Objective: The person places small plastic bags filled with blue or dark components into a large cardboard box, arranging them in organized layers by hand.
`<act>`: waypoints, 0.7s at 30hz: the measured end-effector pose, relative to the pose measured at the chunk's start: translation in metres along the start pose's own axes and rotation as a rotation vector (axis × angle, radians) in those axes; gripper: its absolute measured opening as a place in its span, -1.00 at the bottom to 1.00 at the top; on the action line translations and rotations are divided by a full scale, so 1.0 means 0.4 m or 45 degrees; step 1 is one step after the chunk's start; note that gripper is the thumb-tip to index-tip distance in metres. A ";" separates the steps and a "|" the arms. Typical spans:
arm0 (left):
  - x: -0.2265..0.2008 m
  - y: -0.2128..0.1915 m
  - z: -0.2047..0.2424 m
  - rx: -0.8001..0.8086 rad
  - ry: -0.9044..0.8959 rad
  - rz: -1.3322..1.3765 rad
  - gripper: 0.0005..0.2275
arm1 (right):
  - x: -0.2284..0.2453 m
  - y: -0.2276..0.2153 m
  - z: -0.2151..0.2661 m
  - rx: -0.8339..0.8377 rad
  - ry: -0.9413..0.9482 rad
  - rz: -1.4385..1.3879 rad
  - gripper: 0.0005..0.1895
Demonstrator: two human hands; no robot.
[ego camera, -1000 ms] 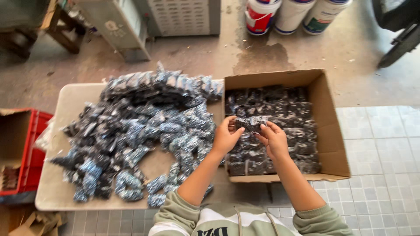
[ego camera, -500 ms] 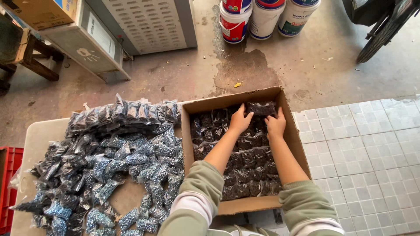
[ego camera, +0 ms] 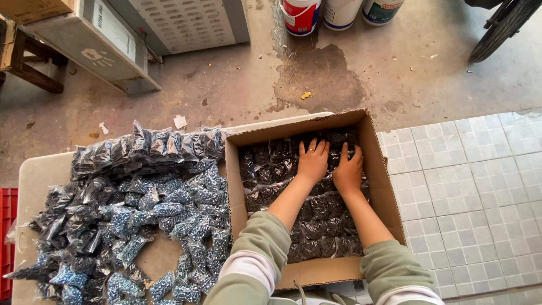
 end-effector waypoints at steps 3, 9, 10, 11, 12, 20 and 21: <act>-0.005 0.055 0.002 -0.025 0.002 -0.046 -0.48 | -0.022 0.019 -0.008 0.008 0.013 0.070 -0.17; -0.018 0.050 0.010 -0.156 -0.067 -0.089 -0.47 | 0.011 0.007 -0.024 0.144 0.172 0.032 -0.10; -0.021 0.055 0.009 -0.156 -0.067 -0.088 -0.47 | 0.019 0.002 -0.030 0.144 0.172 0.033 -0.10; -0.023 0.058 0.007 -0.188 -0.090 -0.090 -0.46 | 0.026 -0.005 -0.035 0.132 0.169 0.033 -0.10; -0.025 0.062 0.009 -0.216 -0.113 -0.092 -0.45 | 0.034 -0.010 -0.039 0.123 0.168 0.031 -0.10; -0.037 0.076 0.004 -0.106 -0.135 -0.093 -0.40 | -0.067 0.046 -0.062 -0.185 -0.076 -0.154 -0.16; -0.037 0.076 0.003 -0.082 -0.137 -0.095 -0.40 | -0.084 0.049 -0.066 -0.291 -0.121 -0.242 -0.20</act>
Point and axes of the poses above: each hand's wrist, its own z-axis away from the middle knuckle, its own y-axis out of the palm, x = y × z, the point moved 3 cm from there along -z, towards the middle knuckle, and after that the axes turned 13 degrees about -z, right-handed, at the moved point
